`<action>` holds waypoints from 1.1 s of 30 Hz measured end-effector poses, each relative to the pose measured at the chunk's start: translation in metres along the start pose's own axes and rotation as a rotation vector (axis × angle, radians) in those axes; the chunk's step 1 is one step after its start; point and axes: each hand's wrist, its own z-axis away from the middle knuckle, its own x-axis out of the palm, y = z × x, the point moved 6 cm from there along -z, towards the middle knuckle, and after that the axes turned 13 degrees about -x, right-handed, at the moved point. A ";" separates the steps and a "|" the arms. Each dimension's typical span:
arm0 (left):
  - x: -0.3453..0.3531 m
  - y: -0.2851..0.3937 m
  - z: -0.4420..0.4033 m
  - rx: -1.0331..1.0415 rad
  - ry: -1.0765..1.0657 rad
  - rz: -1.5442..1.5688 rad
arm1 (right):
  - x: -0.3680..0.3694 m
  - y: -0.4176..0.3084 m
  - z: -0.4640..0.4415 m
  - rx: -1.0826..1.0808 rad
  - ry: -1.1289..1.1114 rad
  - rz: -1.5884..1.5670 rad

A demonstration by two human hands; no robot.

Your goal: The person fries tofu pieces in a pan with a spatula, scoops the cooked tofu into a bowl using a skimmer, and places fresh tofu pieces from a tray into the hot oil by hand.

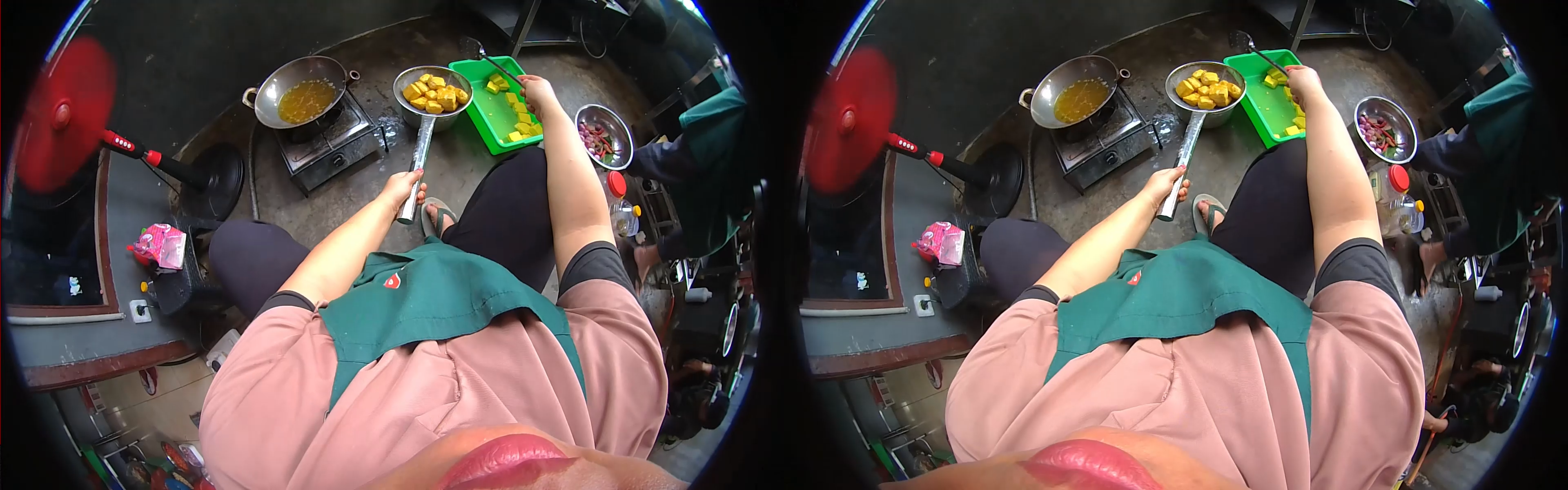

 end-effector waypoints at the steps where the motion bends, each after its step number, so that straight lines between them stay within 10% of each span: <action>1: -0.001 0.004 -0.009 0.009 0.001 0.012 | 0.005 -0.002 0.001 0.023 -0.026 -0.025; 18: -0.008 0.100 -0.092 -0.187 0.068 -0.259 | 0.081 -0.023 -0.062 0.055 -0.137 -0.389; 25: -0.067 0.123 0.080 0.018 0.316 -1.093 | 0.164 0.048 -0.120 0.186 -0.291 -0.300; 33: -0.180 0.135 0.279 -0.118 0.886 -1.008 | 0.236 0.104 -0.132 0.269 -0.329 -0.453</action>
